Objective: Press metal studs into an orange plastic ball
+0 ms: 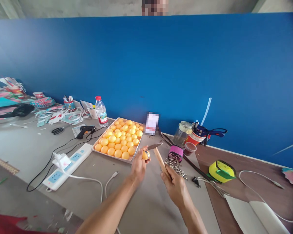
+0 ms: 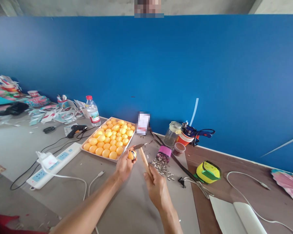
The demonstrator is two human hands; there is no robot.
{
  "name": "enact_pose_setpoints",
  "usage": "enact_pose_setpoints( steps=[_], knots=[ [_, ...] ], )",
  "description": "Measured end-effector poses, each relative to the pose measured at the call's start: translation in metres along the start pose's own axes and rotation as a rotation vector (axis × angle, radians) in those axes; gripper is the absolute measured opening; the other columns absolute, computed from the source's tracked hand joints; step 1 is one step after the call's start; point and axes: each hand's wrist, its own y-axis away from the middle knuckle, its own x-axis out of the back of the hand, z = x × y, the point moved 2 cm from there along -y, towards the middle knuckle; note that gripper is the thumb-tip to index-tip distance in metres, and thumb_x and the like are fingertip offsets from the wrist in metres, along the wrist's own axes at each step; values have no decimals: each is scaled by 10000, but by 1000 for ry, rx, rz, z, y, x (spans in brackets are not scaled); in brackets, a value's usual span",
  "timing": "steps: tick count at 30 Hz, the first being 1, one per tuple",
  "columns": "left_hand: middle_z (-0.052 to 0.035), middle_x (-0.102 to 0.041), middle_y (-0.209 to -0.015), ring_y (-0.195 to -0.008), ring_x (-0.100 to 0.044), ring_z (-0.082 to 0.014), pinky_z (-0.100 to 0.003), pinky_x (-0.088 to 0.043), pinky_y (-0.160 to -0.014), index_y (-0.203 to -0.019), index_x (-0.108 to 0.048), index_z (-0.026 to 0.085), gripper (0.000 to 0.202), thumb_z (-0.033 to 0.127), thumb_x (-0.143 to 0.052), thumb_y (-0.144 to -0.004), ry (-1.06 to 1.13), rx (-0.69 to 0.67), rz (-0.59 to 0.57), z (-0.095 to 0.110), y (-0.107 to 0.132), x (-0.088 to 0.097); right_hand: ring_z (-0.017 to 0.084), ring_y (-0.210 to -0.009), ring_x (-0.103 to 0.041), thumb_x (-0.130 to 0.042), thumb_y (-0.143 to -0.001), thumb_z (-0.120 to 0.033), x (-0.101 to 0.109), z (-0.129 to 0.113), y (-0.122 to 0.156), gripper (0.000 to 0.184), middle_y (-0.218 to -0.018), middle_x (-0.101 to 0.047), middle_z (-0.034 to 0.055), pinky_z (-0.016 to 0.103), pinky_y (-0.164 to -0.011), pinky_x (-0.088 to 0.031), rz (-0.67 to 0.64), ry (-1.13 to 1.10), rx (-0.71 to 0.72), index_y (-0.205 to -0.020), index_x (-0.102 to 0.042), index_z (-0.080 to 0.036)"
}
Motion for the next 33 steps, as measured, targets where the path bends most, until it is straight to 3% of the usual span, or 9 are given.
enact_pose_setpoints(
  steps=[8,12,15,18,23,27,33],
  knots=[
    [-48,-600,-795,-602,-508,-114,-239,-379,-566,-1051,-652,161,392,459,-543,-821,-112,-74,6,2,2,-2,111,-554,-347,-445,-843,-380,1,-1,0,211,-611,-369,-42,206,-499,-298,6,5,1,-790,-507,-185],
    [-19,-551,-650,-563,-479,-114,-236,-373,-553,-948,-668,143,343,440,-552,-822,-106,-45,41,-1,2,-1,105,-546,-342,-464,-828,-351,-1,-3,1,184,-598,-366,-45,201,-492,-292,-51,24,13,-747,-498,-190],
    [-27,-563,-687,-565,-493,-115,-238,-365,-535,-971,-653,146,352,447,-539,-830,-73,-32,56,-1,0,-1,105,-543,-345,-448,-838,-374,0,-1,1,218,-595,-354,-43,203,-485,-295,6,-14,5,-760,-511,-181],
    [-26,-574,-755,-569,-496,-98,-232,-382,-547,-1010,-631,161,314,407,-513,-855,36,46,71,1,-2,-3,107,-548,-347,-450,-839,-392,0,1,1,234,-602,-367,-40,205,-488,-301,14,-13,3,-783,-524,-176],
    [-29,-576,-781,-642,-529,-103,-248,-448,-648,-874,-608,154,177,310,-525,-861,275,170,25,5,0,-9,107,-543,-346,-442,-846,-383,-3,3,1,211,-602,-371,-47,205,-497,-305,-53,-3,-18,-808,-510,-186],
    [-33,-577,-760,-665,-549,-117,-255,-461,-663,-864,-604,151,152,278,-521,-866,353,211,-21,6,1,-11,105,-545,-348,-440,-850,-399,-2,2,1,229,-604,-349,-49,203,-496,-299,15,-30,-31,-770,-481,-188],
    [-31,-591,-748,-683,-562,-115,-255,-469,-665,-778,-593,158,134,264,-554,-851,371,238,24,4,-1,-9,104,-563,-355,-453,-838,-345,-1,-6,2,179,-617,-379,-45,201,-518,-308,-36,10,-5,-788,-503,-180]
  ],
)
